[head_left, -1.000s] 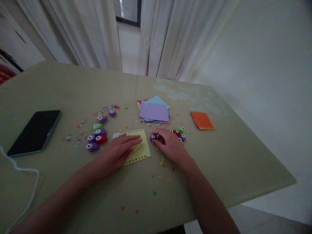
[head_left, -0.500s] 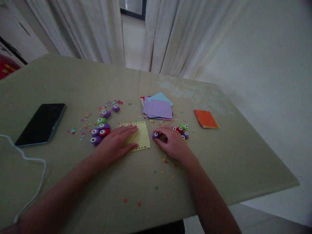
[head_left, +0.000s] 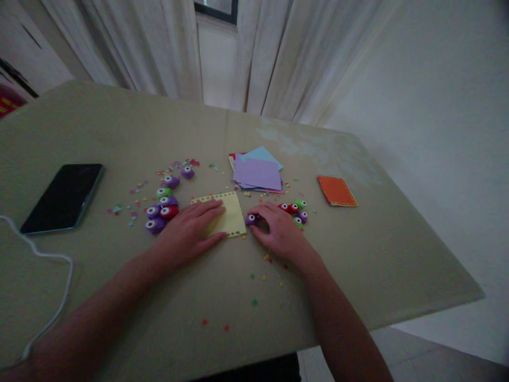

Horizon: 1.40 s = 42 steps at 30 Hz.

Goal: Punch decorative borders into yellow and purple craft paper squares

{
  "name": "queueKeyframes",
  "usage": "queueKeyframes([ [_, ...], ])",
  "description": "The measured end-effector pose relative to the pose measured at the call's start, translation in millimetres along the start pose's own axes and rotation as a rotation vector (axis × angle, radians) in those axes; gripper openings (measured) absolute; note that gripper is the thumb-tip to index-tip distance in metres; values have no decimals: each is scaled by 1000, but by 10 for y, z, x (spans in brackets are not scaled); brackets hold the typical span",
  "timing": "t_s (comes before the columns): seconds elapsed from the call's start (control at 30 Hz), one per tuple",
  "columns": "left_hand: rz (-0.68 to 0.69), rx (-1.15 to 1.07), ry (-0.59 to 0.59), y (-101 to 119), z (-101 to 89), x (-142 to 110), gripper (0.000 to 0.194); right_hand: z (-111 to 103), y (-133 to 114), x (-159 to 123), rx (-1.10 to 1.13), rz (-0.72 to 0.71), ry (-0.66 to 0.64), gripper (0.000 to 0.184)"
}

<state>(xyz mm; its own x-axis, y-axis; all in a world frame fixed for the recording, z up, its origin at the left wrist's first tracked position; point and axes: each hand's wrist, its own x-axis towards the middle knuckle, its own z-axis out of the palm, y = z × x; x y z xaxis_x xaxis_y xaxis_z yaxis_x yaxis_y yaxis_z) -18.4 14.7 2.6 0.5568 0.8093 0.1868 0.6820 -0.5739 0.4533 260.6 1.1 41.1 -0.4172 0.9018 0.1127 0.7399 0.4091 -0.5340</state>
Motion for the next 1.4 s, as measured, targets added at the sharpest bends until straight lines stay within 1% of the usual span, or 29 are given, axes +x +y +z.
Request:
queueKeyframes([
  [0.2,16,22,28,50,-20,0,61,0,-20,3,-2,-15,-5,20],
  [0.33,25,52,17,83,-33,-6,65,-1,-39,-5,-4,-30,-23,22],
  [0.43,10,59,4,82,-23,-9,65,3,-48,-10,-7,-54,-30,24],
  [0.53,-7,61,17,72,0,-8,65,10,-47,-10,-16,-73,-32,23],
  [0.7,25,97,41,58,31,-9,61,13,-39,-7,-14,-89,-25,24],
  [0.83,24,95,54,56,37,-12,58,38,-37,-1,-7,-102,-14,23],
  [0.93,29,98,53,54,38,-10,58,89,-44,6,-4,-80,40,19],
  [1.07,37,98,56,53,39,-5,58,150,-60,13,-7,-49,102,20],
  [1.23,24,107,54,60,41,-4,58,155,-71,12,5,-27,100,20],
  [1.4,21,98,51,61,40,-7,58,129,-71,11,3,-66,62,20],
])
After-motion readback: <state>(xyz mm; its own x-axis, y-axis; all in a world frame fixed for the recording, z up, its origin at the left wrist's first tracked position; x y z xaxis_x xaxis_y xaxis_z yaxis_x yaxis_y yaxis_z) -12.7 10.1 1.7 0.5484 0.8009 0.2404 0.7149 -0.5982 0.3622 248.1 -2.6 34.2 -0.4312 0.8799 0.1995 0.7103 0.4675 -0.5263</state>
